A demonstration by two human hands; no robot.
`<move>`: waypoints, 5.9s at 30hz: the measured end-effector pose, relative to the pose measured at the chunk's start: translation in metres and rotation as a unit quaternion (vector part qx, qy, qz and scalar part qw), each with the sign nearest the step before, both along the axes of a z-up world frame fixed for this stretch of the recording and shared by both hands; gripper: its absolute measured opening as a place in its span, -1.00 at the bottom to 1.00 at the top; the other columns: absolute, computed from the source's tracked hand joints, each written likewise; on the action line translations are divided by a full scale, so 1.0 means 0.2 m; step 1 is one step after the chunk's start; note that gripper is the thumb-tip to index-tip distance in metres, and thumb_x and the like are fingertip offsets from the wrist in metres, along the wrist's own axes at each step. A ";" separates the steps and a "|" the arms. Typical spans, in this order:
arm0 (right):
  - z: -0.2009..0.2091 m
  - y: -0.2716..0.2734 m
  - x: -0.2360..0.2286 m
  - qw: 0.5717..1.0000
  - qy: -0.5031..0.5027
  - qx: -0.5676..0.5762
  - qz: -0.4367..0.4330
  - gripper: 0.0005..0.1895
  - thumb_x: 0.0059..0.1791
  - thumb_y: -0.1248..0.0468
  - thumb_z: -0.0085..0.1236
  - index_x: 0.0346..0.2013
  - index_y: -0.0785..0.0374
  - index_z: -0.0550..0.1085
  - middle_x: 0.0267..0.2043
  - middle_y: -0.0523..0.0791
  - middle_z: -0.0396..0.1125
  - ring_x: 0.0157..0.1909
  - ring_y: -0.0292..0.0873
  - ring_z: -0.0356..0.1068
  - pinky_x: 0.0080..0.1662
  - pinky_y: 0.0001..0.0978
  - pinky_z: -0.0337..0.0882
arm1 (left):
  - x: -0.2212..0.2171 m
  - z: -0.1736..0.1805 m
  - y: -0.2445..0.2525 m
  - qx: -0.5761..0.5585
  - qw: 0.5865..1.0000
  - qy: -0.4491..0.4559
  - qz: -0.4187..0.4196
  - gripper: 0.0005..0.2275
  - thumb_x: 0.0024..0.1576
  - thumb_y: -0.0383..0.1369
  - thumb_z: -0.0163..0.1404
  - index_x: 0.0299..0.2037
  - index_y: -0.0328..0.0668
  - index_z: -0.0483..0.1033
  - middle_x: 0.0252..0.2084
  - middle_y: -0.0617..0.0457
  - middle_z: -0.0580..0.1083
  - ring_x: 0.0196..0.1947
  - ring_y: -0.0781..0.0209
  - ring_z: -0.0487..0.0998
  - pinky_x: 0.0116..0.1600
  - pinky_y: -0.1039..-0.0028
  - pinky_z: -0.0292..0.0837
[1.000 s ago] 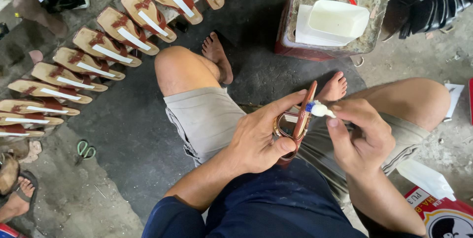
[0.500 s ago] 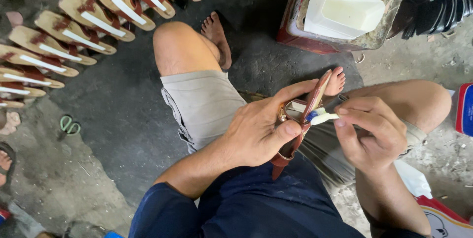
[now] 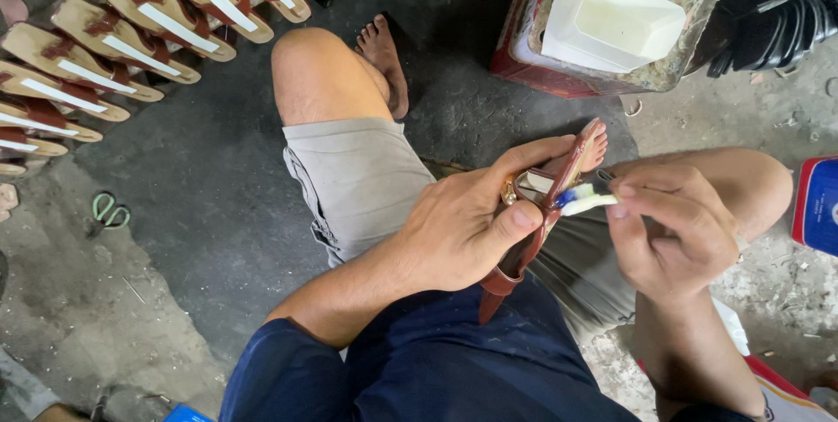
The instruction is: The person sits on the floor and applies glue to the soles of several brown sandals using a toothbrush. They dip the brush into a container of glue and spread it evenly on the sandal soles, then place the sandals in a row on the floor.
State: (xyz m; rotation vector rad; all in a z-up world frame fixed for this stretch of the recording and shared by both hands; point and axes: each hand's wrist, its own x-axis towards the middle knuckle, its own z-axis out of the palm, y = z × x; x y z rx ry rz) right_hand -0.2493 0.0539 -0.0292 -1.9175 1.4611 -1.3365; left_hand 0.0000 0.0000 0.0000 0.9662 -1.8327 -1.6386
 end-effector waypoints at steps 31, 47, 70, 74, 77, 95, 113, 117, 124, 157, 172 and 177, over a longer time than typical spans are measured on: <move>0.05 0.01 -0.01 0.990 0.134 -0.035 0.040 -0.85 -0.02 0.44 0.35 -0.25 0.29 0.49 -0.19 0.03 0.46 -0.27 -0.09 0.48 -0.27 -0.39 0.42 | -0.01 -0.15 -0.04 0.149 0.966 0.205 -0.056 -0.18 0.30 0.29 -0.50 0.45 -0.38 0.05 0.33 -0.20 0.32 0.35 -0.01 0.41 0.40 0.26 0.36; -0.12 -0.22 -0.31 0.943 0.296 0.061 -0.137 -0.94 0.17 0.36 0.25 -0.06 0.21 0.56 -0.11 -0.03 0.45 -0.19 0.03 0.46 -0.16 -0.22 0.43 | 0.26 -0.47 0.04 0.287 0.912 0.209 -0.204 0.10 0.00 -0.29 0.34 0.58 -0.33 -0.34 0.40 -0.30 0.24 0.39 -0.03 0.31 0.44 0.17 0.26; 0.04 -0.37 -0.38 0.862 0.456 0.189 -0.113 -0.85 0.03 0.15 0.21 -0.17 0.03 0.66 -0.30 -0.08 0.50 -0.39 -0.03 0.46 -0.38 -0.18 0.37 | 0.11 -0.52 -0.04 0.368 0.884 0.283 0.055 0.17 0.00 -0.51 0.27 0.57 0.28 -0.57 0.16 -0.31 0.37 -0.01 0.00 0.60 -0.10 0.29 0.64; 0.07 -0.15 -0.19 0.951 0.150 0.265 -0.050 -0.84 0.03 0.33 0.29 -0.10 0.26 0.63 -0.21 -0.08 0.53 -0.33 -0.25 0.46 -0.29 -0.44 0.39 | 0.05 -0.43 -0.03 0.268 0.930 0.251 -0.005 0.16 0.09 -0.53 0.29 0.64 0.18 -0.54 0.26 -0.29 0.40 0.20 0.07 0.51 0.29 0.33 0.49; -0.01 -0.06 -0.07 0.981 -0.034 0.190 -0.002 -0.86 0.04 0.45 0.25 -0.10 0.33 0.55 -0.15 -0.04 0.52 -0.21 -0.25 0.50 -0.14 -0.48 0.45 | 0.02 -0.36 -0.01 0.320 0.914 0.250 -0.020 0.20 0.01 -0.45 0.32 0.63 0.12 -0.54 0.22 -0.29 0.37 0.12 0.06 0.48 0.21 0.29 0.45; -0.04 -0.03 -0.02 0.994 -0.018 0.093 0.055 -0.84 0.03 0.53 0.24 -0.12 0.35 0.51 -0.20 0.01 0.48 -0.22 -0.16 0.51 -0.17 -0.48 0.47 | 0.03 -0.25 0.00 0.121 0.973 0.193 -0.019 0.10 0.09 -0.31 0.36 0.60 -0.17 -0.41 0.66 -0.13 -0.20 0.56 -0.01 0.15 0.50 0.18 0.22; -0.04 0.10 0.00 0.993 -0.037 0.101 0.048 -0.80 0.02 0.54 0.25 -0.10 0.33 0.49 -0.19 0.03 0.46 -0.21 -0.15 0.50 -0.14 -0.45 0.48 | 0.01 -0.21 0.03 0.225 0.920 0.313 0.067 0.12 0.18 -0.48 0.31 0.57 0.14 -0.61 0.32 -0.25 0.36 0.26 0.08 0.52 0.31 0.28 0.55; -0.03 0.11 0.01 0.994 -0.035 0.089 0.049 -0.80 0.00 0.54 0.26 -0.12 0.34 0.49 -0.14 0.05 0.45 -0.23 -0.17 0.49 -0.18 -0.48 0.47 | -0.01 -0.23 0.03 0.190 0.922 0.323 0.101 0.08 0.21 -0.51 0.28 0.57 0.16 -0.56 0.33 -0.23 0.33 0.27 0.06 0.49 0.34 0.23 0.53; 0.04 0.13 -0.02 0.994 0.013 0.099 0.039 -0.83 -0.08 0.52 0.23 -0.22 0.36 0.50 -0.24 0.02 0.47 -0.23 -0.10 0.51 -0.15 -0.34 0.48 | 0.01 -0.23 0.02 0.174 0.937 0.291 0.088 0.09 0.19 -0.47 0.31 0.57 0.12 -0.55 0.36 -0.20 0.29 0.23 0.09 0.46 0.31 0.22 0.60; 0.01 0.21 0.03 0.955 -0.231 0.182 0.047 -0.82 -0.08 0.34 0.17 -0.23 0.30 0.43 -0.24 -0.03 0.45 -0.26 -0.21 0.46 -0.20 -0.44 0.44 | -0.01 -0.35 -0.02 0.273 0.890 0.310 0.193 0.01 0.23 -0.46 0.14 0.56 0.29 -0.58 0.25 -0.26 0.40 0.08 0.02 0.58 -0.06 0.23 0.67; -0.16 0.01 0.01 0.955 -0.144 0.167 -0.200 -0.82 -0.04 0.42 0.40 -0.22 0.38 0.54 -0.37 -0.18 0.39 -0.34 -0.45 0.27 -0.21 -0.60 0.27 | -0.12 -0.40 -0.06 -0.400 0.899 -0.098 0.147 -0.22 -0.06 -0.06 0.30 0.33 -0.26 0.27 0.37 -0.22 0.29 0.34 -0.21 0.37 0.40 0.08 0.24; -0.08 -0.01 0.04 0.963 -0.168 0.147 -0.153 -0.83 -0.02 0.43 0.35 -0.22 0.39 0.49 -0.25 -0.17 0.42 -0.25 -0.42 0.32 -0.13 -0.58 0.32 | -0.17 -0.36 -0.09 -0.383 0.907 -0.072 0.158 -0.36 0.02 -0.26 0.35 0.29 -0.25 0.35 0.24 -0.06 0.46 0.26 -0.04 0.49 0.38 0.16 0.32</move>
